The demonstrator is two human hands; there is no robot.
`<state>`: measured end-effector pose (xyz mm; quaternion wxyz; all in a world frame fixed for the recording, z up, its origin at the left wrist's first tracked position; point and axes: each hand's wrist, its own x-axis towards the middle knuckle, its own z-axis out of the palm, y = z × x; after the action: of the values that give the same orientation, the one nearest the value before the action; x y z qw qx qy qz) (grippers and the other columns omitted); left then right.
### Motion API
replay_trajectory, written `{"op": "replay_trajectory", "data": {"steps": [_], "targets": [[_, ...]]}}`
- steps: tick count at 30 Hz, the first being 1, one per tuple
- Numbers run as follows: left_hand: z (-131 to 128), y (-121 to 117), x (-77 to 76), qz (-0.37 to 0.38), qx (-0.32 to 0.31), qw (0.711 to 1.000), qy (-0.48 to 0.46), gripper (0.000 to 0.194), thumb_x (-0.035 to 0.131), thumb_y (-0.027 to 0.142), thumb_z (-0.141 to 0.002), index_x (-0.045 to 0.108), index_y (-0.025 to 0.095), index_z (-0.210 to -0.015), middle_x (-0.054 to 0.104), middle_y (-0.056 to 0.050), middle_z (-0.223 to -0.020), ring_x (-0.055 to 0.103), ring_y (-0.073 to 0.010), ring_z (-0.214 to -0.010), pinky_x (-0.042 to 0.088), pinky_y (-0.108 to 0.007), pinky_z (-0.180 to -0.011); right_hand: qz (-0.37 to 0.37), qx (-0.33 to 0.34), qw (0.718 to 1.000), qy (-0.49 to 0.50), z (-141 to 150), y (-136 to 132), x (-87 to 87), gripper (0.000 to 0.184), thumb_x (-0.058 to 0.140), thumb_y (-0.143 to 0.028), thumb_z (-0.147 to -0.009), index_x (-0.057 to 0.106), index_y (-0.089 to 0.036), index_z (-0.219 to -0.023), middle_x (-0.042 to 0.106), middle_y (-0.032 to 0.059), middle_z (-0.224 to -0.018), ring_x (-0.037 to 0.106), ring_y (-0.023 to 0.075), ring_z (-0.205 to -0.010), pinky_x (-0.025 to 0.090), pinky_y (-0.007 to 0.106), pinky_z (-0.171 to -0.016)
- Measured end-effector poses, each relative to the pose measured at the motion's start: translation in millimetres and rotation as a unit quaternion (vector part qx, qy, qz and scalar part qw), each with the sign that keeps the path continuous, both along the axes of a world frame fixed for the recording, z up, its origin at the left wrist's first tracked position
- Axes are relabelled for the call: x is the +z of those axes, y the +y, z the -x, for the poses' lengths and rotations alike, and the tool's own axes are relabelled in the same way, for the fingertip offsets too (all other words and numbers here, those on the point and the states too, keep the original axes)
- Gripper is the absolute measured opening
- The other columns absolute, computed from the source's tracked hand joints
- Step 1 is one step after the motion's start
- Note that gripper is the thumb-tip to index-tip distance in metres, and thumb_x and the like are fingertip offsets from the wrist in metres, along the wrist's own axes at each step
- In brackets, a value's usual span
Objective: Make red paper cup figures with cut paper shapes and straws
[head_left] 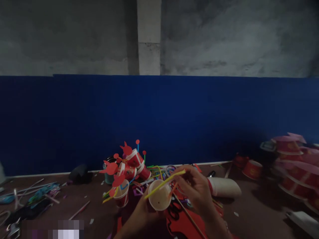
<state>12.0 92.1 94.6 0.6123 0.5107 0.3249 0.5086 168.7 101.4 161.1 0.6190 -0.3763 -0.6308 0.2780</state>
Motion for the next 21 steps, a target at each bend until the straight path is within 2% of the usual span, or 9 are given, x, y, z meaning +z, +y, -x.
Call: {"op": "replay_trajectory", "data": {"steps": [2,4,8,10,12,15,21], "targets": [[3.2,-6.0,3.2,-0.030,0.021,0.999,-0.001,0.079,0.086,0.033,-0.052,0.053,0.023,-0.123,0.065,-0.012,-0.114,0.056,-0.0316,-0.109,0.042,-0.041,-0.096,-0.016,0.011,0.999,-0.039,4.8,-3.9,0.6,0.008,0.065,-0.028,-0.077,0.065,-0.021,-0.080,0.064,0.0013,-0.072,0.056,0.0142,-0.062,0.045,0.024,-0.058],[8.8,-9.2,6.1,-0.034,0.007,0.999,-0.002,0.077,0.085,0.032,-0.054,0.053,0.023,-0.124,0.064,-0.012,-0.115,0.055,-0.0320,-0.110,0.041,-0.041,-0.096,-0.020,0.018,0.999,-0.035,6.8,-6.0,1.9,0.008,0.064,-0.028,-0.077,0.065,-0.021,-0.079,0.063,0.0014,-0.072,0.057,0.0145,-0.064,0.045,0.023,-0.059],[23.9,-8.1,5.6,-0.012,-0.113,0.992,-0.047,0.075,0.085,0.034,-0.055,0.055,0.020,-0.122,0.066,-0.011,-0.106,0.060,-0.0276,-0.097,0.043,-0.039,-0.089,0.020,0.069,0.997,-0.005,3.8,-9.3,5.1,0.014,0.064,-0.032,-0.078,0.062,-0.019,-0.078,0.062,0.0015,-0.070,0.056,0.0137,-0.063,0.045,0.023,-0.057],[31.3,-5.2,2.3,0.009,-0.160,0.984,-0.073,0.074,0.085,0.028,-0.055,0.055,0.020,-0.122,0.066,-0.008,-0.101,0.060,-0.0223,-0.088,0.044,-0.035,-0.083,0.044,0.082,0.996,0.008,0.7,-12.5,6.8,0.016,0.063,-0.035,-0.079,0.060,-0.019,-0.079,0.060,0.0009,-0.070,0.055,0.0132,-0.062,0.044,0.022,-0.056],[37.7,-1.8,-1.7,0.030,-0.182,0.980,-0.076,0.074,0.085,0.020,-0.053,0.056,0.021,-0.121,0.065,-0.006,-0.098,0.059,-0.0184,-0.083,0.044,-0.030,-0.075,0.045,0.066,0.997,0.021,-2.4,-16.4,9.0,0.017,0.062,-0.036,-0.081,0.057,-0.020,-0.080,0.057,-0.0003,-0.070,0.053,0.0121,-0.062,0.044,0.021,-0.054],[44.7,3.7,-8.0,0.043,-0.187,0.979,-0.063,0.075,0.084,0.016,-0.050,0.057,0.022,-0.120,0.065,-0.005,-0.099,0.058,-0.0197,-0.087,0.042,-0.026,-0.070,0.022,0.042,0.999,0.008,-6.6,-20.8,12.4,0.016,0.058,-0.037,-0.084,0.055,-0.021,-0.082,0.055,-0.0001,-0.076,0.052,0.0114,-0.062,0.045,0.021,-0.054],[51.9,11.6,-21.9,0.012,-0.158,0.987,-0.013,0.081,0.083,0.012,-0.053,0.051,0.026,-0.126,0.061,-0.007,-0.116,0.056,-0.0265,-0.103,0.043,-0.033,-0.082,0.003,-0.031,0.999,-0.011,-8.6,-19.8,16.7,0.015,0.056,-0.035,-0.085,0.054,-0.021,-0.084,0.052,-0.0018,-0.070,0.051,0.0106,-0.059,0.045,0.020,-0.052]]}}
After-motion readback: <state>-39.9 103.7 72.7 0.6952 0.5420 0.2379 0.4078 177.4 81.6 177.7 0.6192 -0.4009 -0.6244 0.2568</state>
